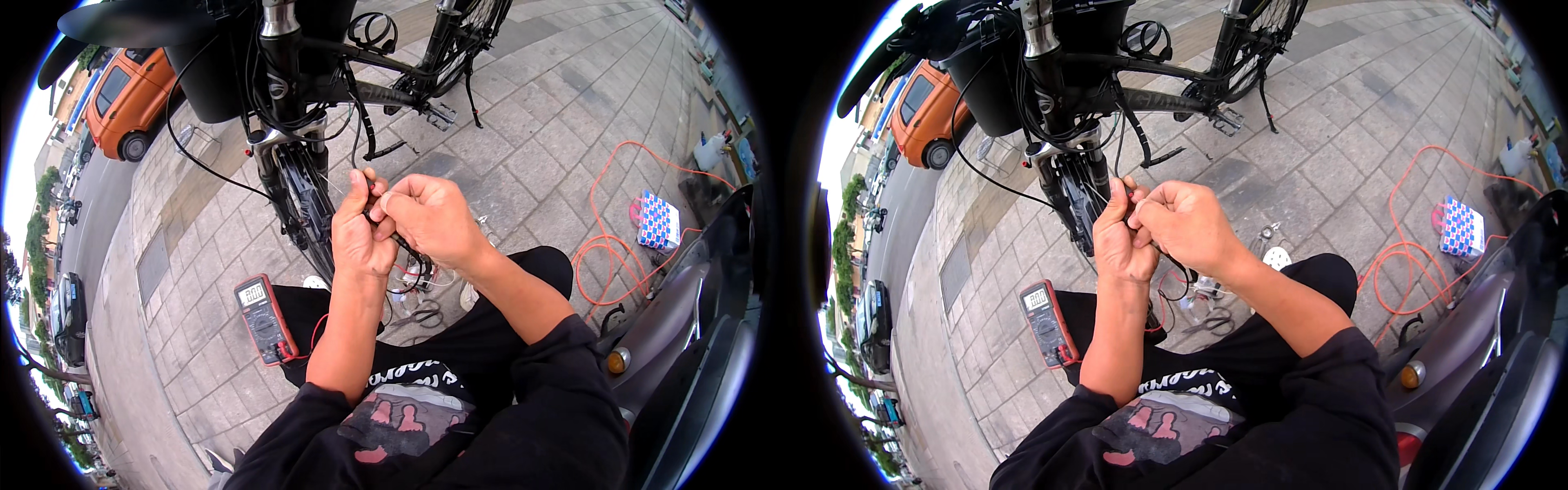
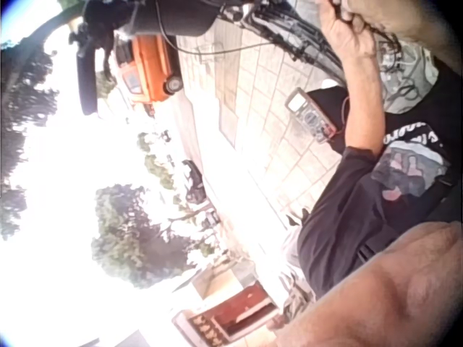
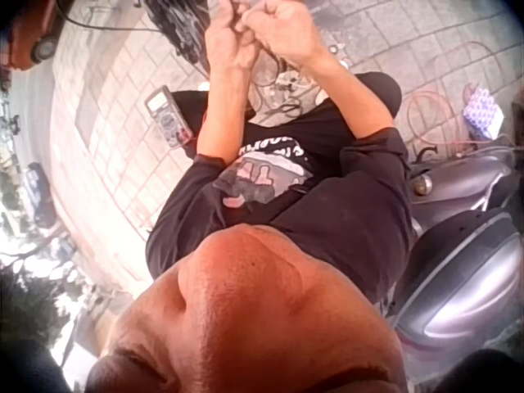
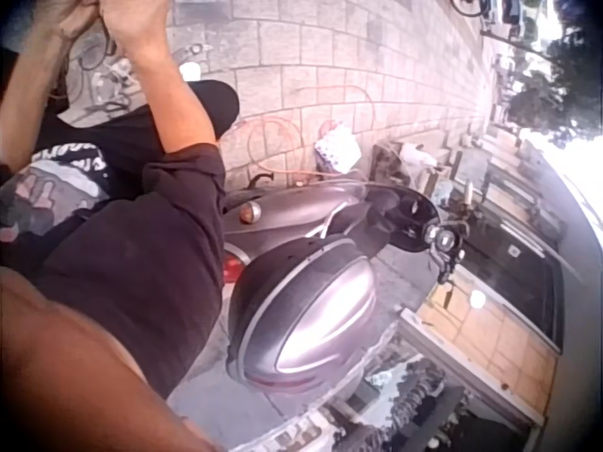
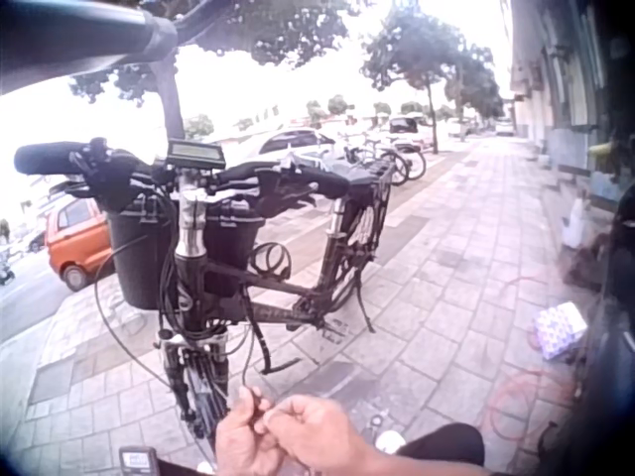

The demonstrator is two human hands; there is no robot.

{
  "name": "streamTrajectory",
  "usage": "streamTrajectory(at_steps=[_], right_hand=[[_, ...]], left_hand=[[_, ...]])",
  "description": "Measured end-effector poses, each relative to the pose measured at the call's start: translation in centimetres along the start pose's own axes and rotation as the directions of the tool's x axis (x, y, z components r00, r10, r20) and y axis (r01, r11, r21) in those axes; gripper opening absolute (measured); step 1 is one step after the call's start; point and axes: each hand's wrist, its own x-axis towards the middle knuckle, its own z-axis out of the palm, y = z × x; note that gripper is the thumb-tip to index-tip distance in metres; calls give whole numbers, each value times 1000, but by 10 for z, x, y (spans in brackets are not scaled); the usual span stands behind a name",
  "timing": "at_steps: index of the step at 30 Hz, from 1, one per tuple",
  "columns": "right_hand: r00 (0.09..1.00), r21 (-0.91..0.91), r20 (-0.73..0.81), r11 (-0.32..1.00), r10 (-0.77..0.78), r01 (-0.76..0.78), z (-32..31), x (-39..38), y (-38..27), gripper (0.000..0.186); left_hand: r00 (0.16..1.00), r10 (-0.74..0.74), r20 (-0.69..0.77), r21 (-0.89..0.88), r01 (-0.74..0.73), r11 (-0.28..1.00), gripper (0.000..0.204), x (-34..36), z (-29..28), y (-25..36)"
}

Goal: The person sits on the sidewalk and uses a multimeter to test the electrical connections on a bicycle's handlebar. They connect the multimeter probes to various wires and components, then adjust the handlebar and basket.

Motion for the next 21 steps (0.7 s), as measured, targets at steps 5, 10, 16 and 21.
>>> streamTrajectory(at_steps=[5, 10, 16, 21], right_hand=[[1000, -39, -20, 999, 7, -8, 3, -1, 0, 15], [999, -78, -25, 997, -29, 27, 4, 0, 5, 17], [991, -69, 82, 992, 108, -102, -7, 6, -5, 22], [991, -444, 68, 893, 112, -71, -26, 19, -13, 38]], left_hand=[[999, -26, 23, 6, 26, 1000, 25, -1, -2, 3], [999, -39, 17, 3, 39, 999, 25, -2, -6, 4], [999, 18, -40, 107, -14, 994, 28, -9, -4, 6], [999, 32, -26, 142, -28, 989, 30, -10, -13, 5]])
